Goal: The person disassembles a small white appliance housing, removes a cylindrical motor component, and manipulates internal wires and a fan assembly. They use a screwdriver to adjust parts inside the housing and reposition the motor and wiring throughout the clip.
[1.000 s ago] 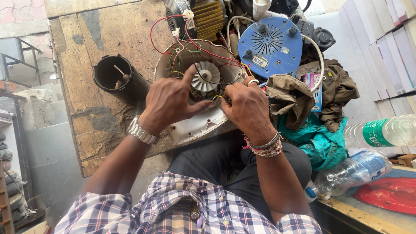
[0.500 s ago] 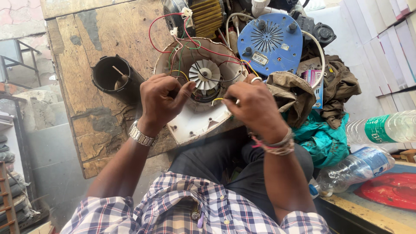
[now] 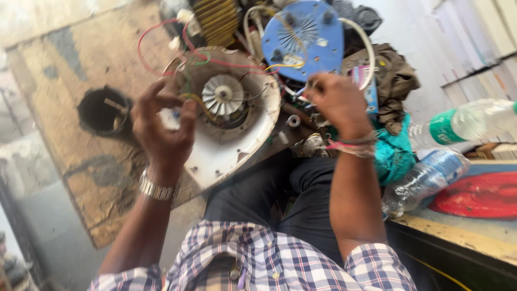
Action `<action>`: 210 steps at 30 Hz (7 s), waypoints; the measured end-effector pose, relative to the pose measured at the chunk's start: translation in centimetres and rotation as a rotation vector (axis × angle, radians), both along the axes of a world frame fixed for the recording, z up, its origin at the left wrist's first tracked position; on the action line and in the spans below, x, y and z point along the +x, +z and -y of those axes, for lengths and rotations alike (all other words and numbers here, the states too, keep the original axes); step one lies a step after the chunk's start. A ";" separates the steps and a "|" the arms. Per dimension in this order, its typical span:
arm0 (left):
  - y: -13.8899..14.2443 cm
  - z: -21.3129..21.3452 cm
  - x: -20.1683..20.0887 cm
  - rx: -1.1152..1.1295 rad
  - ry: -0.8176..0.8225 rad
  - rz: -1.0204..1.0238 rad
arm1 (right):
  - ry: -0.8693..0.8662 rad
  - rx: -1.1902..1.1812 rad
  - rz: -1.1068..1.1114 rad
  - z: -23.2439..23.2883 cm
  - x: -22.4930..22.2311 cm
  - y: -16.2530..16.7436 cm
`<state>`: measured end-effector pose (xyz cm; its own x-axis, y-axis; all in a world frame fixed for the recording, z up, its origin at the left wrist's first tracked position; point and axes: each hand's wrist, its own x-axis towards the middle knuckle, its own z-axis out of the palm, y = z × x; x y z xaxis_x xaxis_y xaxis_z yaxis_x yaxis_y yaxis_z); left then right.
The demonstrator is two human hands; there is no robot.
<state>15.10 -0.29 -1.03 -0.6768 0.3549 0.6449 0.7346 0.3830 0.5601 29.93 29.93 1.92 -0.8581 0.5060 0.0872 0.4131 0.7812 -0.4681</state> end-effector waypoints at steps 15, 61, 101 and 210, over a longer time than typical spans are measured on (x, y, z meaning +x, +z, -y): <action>-1.1 2.0 -1.7 -0.066 -0.289 0.107 | 0.009 0.177 -0.030 3.2 -6.1 -7.4; -2.7 1.6 -2.1 0.405 -0.574 0.659 | 0.344 -0.246 -0.504 8.7 -0.8 2.6; -2.6 1.8 -2.2 0.294 -0.508 0.583 | 0.436 -0.256 -0.417 8.1 -0.7 3.4; 3.3 -8.1 -2.0 -0.180 -0.820 0.325 | 0.696 0.393 -0.015 8.5 -4.3 11.9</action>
